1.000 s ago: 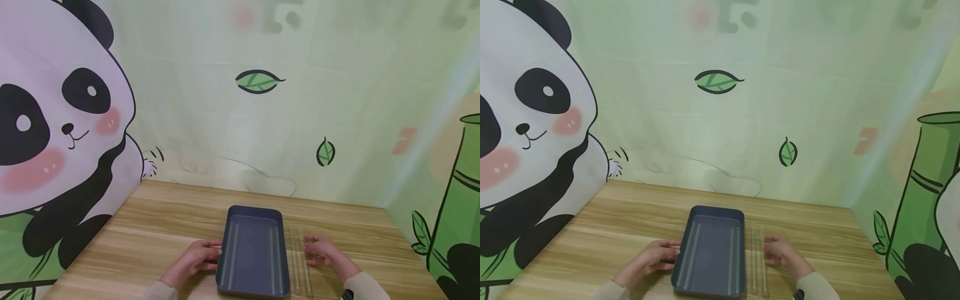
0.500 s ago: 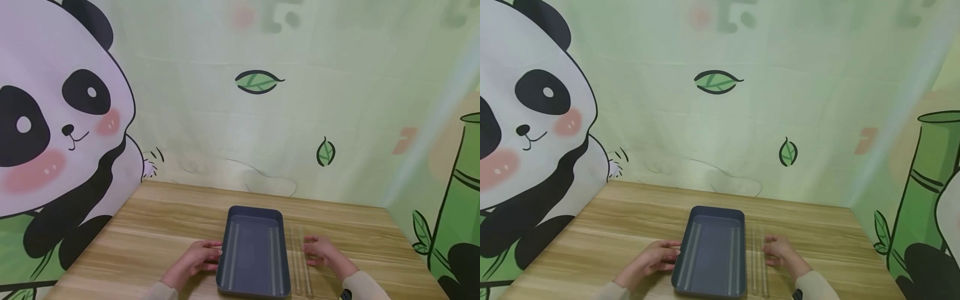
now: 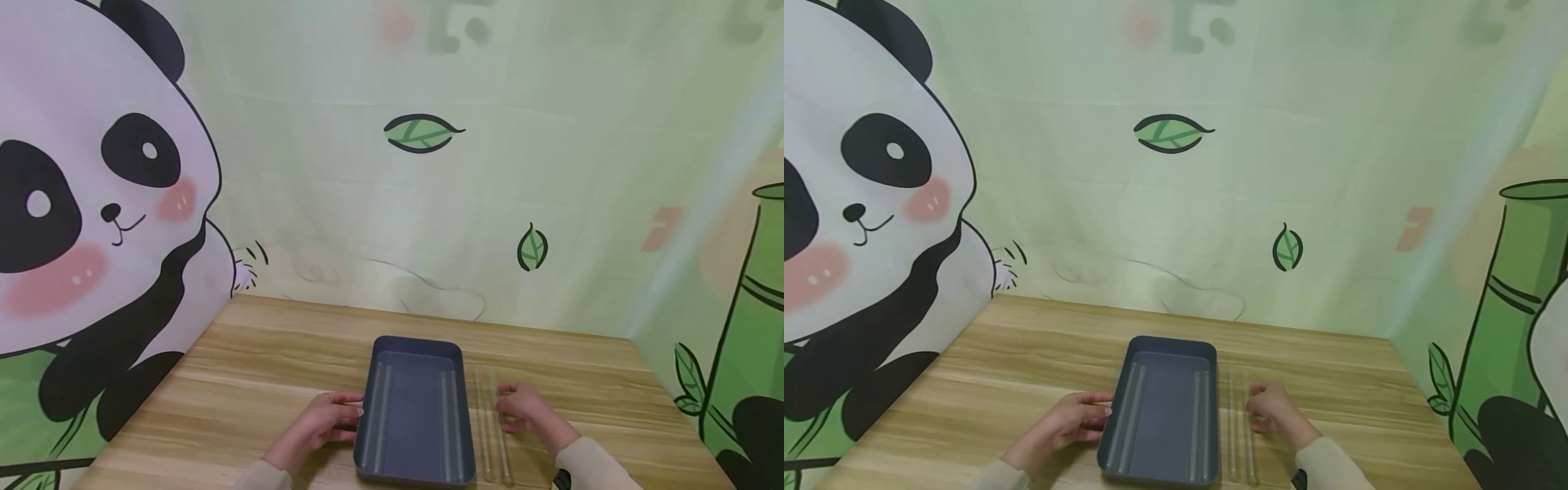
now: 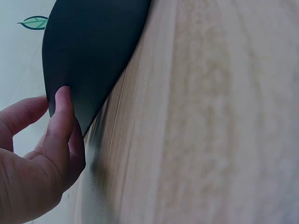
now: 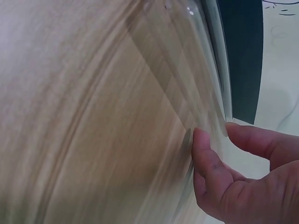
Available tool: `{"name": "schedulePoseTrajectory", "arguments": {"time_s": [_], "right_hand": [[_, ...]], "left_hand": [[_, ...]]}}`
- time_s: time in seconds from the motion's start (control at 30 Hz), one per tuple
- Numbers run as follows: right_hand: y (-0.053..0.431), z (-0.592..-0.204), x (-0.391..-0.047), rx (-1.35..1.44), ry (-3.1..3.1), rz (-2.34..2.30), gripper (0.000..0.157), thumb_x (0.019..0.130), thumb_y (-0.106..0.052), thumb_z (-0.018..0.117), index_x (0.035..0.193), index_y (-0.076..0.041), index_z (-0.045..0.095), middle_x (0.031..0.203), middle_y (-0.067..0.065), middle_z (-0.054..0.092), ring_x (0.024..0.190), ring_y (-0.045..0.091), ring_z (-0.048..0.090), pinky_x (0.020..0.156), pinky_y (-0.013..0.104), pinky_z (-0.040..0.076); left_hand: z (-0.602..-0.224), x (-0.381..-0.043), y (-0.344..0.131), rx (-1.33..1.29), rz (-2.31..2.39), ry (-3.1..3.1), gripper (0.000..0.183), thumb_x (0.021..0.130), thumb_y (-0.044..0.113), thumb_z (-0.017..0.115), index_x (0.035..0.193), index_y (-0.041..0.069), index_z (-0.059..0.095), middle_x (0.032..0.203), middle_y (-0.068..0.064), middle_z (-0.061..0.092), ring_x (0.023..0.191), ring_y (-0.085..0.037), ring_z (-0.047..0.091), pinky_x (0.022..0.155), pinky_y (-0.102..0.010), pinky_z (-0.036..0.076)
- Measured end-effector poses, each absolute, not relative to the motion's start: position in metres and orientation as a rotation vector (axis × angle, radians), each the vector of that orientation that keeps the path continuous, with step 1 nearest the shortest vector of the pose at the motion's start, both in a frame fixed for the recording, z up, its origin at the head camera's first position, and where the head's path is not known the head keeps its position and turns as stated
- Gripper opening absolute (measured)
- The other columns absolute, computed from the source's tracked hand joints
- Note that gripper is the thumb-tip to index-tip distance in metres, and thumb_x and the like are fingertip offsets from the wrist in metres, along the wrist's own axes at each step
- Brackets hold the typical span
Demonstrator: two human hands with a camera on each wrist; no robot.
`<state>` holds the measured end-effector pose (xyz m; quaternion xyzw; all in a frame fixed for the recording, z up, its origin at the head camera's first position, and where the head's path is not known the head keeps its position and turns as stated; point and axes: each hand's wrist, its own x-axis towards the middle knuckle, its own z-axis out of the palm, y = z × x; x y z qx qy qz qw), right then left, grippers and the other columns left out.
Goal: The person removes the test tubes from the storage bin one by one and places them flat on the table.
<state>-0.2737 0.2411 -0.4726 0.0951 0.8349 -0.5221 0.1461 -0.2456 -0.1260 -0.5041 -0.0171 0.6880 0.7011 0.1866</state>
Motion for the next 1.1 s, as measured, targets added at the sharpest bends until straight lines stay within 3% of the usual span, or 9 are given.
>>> {"name": "schedulePoseTrajectory", "arguments": {"time_s": [0.5, 0.63, 0.77, 0.9, 1.1], "right_hand": [[0.238, -0.472, -0.273, 0.297, 2.397, -1.511, 0.055, 0.091, 0.005, 0.056, 0.142, 0.020, 0.039, 0.113, 0.030, 0.058, 0.100, 0.031, 0.059, 0.069, 0.030, 0.060], [0.240, -0.471, -0.273, 0.281, 2.397, -1.510, 0.055, 0.092, 0.005, 0.055, 0.142, 0.020, 0.038, 0.122, 0.037, 0.057, 0.111, 0.043, 0.060, 0.074, 0.034, 0.062], [0.246, -0.469, -0.271, 0.263, 2.394, -1.504, 0.054, 0.095, 0.001, 0.054, 0.143, 0.020, 0.037, 0.133, 0.041, 0.054, 0.127, 0.057, 0.050, 0.092, 0.047, 0.061], [0.250, -0.463, -0.268, 0.254, 2.393, -1.523, 0.051, 0.100, -0.004, 0.050, 0.144, 0.019, 0.037, 0.139, 0.040, 0.051, 0.127, 0.055, 0.051, 0.100, 0.054, 0.056], [0.249, -0.445, -0.262, 0.198, 2.345, -1.612, 0.053, 0.106, -0.015, 0.046, 0.148, 0.016, 0.036, 0.147, 0.039, 0.045, 0.130, 0.049, 0.052, 0.099, 0.047, 0.058]], "left_hand": [[-0.507, -0.246, -0.126, -0.050, 1.975, 1.932, 0.053, 0.092, 0.003, 0.065, 0.140, -0.014, 0.049, 0.096, -0.006, 0.076, 0.087, -0.014, 0.069, 0.076, -0.034, 0.063], [-0.505, -0.245, -0.126, -0.045, 1.974, 1.935, 0.053, 0.092, 0.004, 0.065, 0.140, -0.014, 0.049, 0.098, -0.007, 0.076, 0.087, -0.014, 0.069, 0.077, -0.034, 0.063], [-0.504, -0.245, -0.125, -0.029, 1.978, 1.929, 0.054, 0.093, 0.003, 0.065, 0.140, -0.015, 0.048, 0.099, -0.009, 0.076, 0.088, -0.015, 0.069, 0.078, -0.035, 0.063], [-0.504, -0.245, -0.125, -0.023, 1.982, 1.918, 0.054, 0.092, 0.002, 0.065, 0.141, -0.016, 0.047, 0.099, -0.009, 0.076, 0.088, -0.015, 0.069, 0.078, -0.035, 0.063], [-0.505, -0.245, -0.126, -0.027, 1.975, 1.930, 0.055, 0.092, 0.003, 0.064, 0.141, -0.015, 0.047, 0.100, -0.010, 0.076, 0.089, -0.015, 0.069, 0.077, -0.035, 0.063]]}}
